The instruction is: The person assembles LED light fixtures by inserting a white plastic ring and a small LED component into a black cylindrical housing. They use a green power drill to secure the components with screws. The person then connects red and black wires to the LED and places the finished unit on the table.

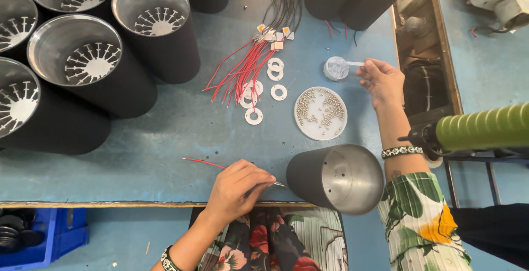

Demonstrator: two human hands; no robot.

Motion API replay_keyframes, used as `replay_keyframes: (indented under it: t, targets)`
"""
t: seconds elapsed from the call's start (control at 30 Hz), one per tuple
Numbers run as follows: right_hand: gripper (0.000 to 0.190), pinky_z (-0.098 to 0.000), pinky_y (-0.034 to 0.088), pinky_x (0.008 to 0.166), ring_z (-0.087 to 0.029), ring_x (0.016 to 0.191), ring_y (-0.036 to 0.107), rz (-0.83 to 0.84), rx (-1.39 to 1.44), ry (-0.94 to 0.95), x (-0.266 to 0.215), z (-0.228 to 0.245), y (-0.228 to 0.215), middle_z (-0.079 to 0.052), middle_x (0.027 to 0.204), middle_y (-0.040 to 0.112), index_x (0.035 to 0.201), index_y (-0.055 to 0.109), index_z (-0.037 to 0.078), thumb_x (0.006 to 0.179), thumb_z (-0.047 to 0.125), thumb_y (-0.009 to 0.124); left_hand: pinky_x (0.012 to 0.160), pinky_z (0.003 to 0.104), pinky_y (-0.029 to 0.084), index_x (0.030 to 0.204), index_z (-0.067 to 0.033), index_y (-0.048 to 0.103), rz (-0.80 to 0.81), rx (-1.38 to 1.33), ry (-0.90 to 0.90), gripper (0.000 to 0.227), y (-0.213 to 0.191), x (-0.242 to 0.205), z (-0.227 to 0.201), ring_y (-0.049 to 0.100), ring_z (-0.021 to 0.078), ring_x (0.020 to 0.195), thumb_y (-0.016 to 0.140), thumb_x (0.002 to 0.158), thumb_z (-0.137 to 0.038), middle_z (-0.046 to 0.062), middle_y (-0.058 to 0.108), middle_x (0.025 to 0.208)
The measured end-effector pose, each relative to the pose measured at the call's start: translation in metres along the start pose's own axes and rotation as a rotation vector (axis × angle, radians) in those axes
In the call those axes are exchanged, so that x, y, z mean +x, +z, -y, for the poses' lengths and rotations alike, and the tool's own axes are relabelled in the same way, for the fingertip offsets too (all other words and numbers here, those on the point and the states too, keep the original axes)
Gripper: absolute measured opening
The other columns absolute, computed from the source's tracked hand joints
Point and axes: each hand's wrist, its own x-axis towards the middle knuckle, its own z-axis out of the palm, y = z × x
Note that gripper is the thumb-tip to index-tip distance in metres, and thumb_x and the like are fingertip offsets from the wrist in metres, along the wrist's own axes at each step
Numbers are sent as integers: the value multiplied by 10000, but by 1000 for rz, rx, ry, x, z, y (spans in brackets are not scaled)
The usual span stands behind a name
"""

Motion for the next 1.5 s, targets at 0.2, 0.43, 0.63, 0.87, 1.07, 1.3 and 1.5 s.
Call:
replay_keyframes:
  t: [0.2,0.43,0.63,0.87,1.07,1.3,1.5]
  targets:
    - [230,-266,570,683,-167,857,743,27,-104,-21,-18,-1,-8,-84,967,741,1124,705,-13,971,158,726,695,342,524,953,-67,726,2,-1,-12,200,-1,-1,0,646,233,791,809,779,-14,31,720,886]
    - [216,-272,553,671,-170,819,727,106,-146,11,-20,-14,-17,-82,939,738,1089,716,-23,961,151,725,699,336,537,959,-66,719,-16,-19,2,203,1,-1,0,661,232,810,810,785,-17,31,727,901]
    - [219,-252,544,678,-153,816,720,136,-62,101,-18,-17,-9,-66,932,739,1084,719,-7,949,164,734,704,332,543,957,-72,721,-19,2,3,198,2,-2,1,670,230,819,807,784,-25,27,734,910]
    - [225,-223,529,689,-142,845,714,119,203,65,2,-19,-7,-52,967,727,1111,690,6,967,166,757,703,334,541,950,-73,722,-12,4,-5,194,2,-2,1,665,231,813,808,782,-27,27,732,904]
    - [253,-222,545,692,-138,864,712,47,142,73,5,-32,-20,-51,988,727,1128,689,12,970,197,759,716,350,543,954,-71,721,-16,20,-13,174,3,-4,2,665,243,828,794,800,-37,39,723,914]
    - [182,-358,634,797,-213,908,724,-21,463,-234,-30,-19,-48,-101,1030,715,1136,656,23,964,48,711,741,364,548,968,-81,723,-12,45,-25,159,3,-8,2,675,271,871,792,830,-44,80,701,948]
    - [124,-278,537,698,-200,851,708,5,416,-275,-147,55,-99,-117,1009,733,1181,701,-12,1070,34,732,800,352,550,977,-84,723,-84,12,-1,172,7,-15,0,685,252,919,794,828,-33,57,706,978]
